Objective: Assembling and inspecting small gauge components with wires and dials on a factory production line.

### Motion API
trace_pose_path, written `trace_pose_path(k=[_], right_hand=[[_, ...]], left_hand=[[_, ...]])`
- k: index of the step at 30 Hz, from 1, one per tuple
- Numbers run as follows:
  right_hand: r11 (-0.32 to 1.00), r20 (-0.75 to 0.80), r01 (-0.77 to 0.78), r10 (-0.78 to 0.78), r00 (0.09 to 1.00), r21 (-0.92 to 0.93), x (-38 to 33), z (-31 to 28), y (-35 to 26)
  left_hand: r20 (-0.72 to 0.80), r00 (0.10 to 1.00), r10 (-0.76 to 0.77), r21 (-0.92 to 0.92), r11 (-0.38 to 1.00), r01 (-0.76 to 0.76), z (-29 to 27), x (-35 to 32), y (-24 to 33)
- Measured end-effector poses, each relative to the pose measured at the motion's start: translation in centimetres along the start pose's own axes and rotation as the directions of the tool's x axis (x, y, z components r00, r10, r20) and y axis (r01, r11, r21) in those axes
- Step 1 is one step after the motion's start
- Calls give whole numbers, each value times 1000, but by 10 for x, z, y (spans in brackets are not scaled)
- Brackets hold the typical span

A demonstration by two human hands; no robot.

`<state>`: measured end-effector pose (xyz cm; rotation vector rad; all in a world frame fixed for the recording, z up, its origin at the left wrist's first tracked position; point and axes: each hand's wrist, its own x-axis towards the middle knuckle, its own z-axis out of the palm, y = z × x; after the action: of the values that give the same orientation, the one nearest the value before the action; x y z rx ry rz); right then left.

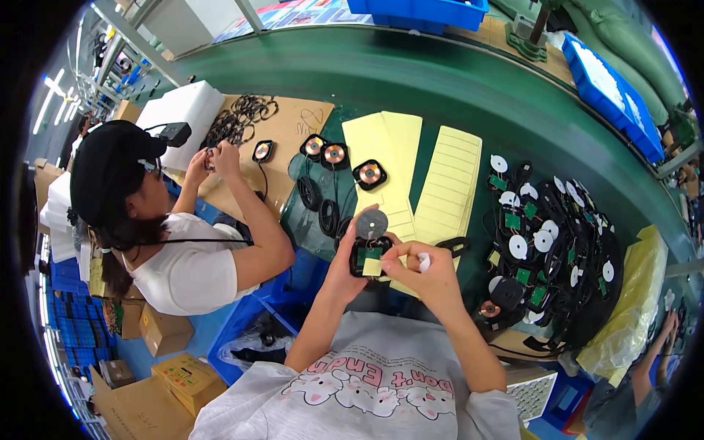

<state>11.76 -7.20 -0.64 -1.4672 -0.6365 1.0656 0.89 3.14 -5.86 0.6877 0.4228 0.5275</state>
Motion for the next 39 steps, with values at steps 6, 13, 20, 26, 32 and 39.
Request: trace_pose_path(k=[6, 13, 20, 26, 32, 39], right_hand=[[1000, -103, -4, 1, 995, -31, -16, 9, -18], [999, -80, -20, 22, 997, 32, -21, 10, -19], [1000, -133, -9, 7, 991, -15, -24, 14, -22], [792, -162, 254, -403, 901, -555, -23, 14, -15], [441, -64, 343, -685, 726, -830, -31, 17, -16], [145, 227, 537, -793, 565, -831, -25, 9, -8]], left_hand=[[77, 997, -25, 15, 1000, 24, 23, -18, 11], [58, 995, -75, 0, 997, 75, 33, -26, 20], [49, 998, -34, 27, 999, 33, 38, -27, 16], [-24, 998, -56, -14, 998, 56, 40, -27, 11], [-16, 999, -50, 60, 997, 51, 45, -31, 13], [-107, 979, 172, 259, 956, -140, 48, -32, 2]])
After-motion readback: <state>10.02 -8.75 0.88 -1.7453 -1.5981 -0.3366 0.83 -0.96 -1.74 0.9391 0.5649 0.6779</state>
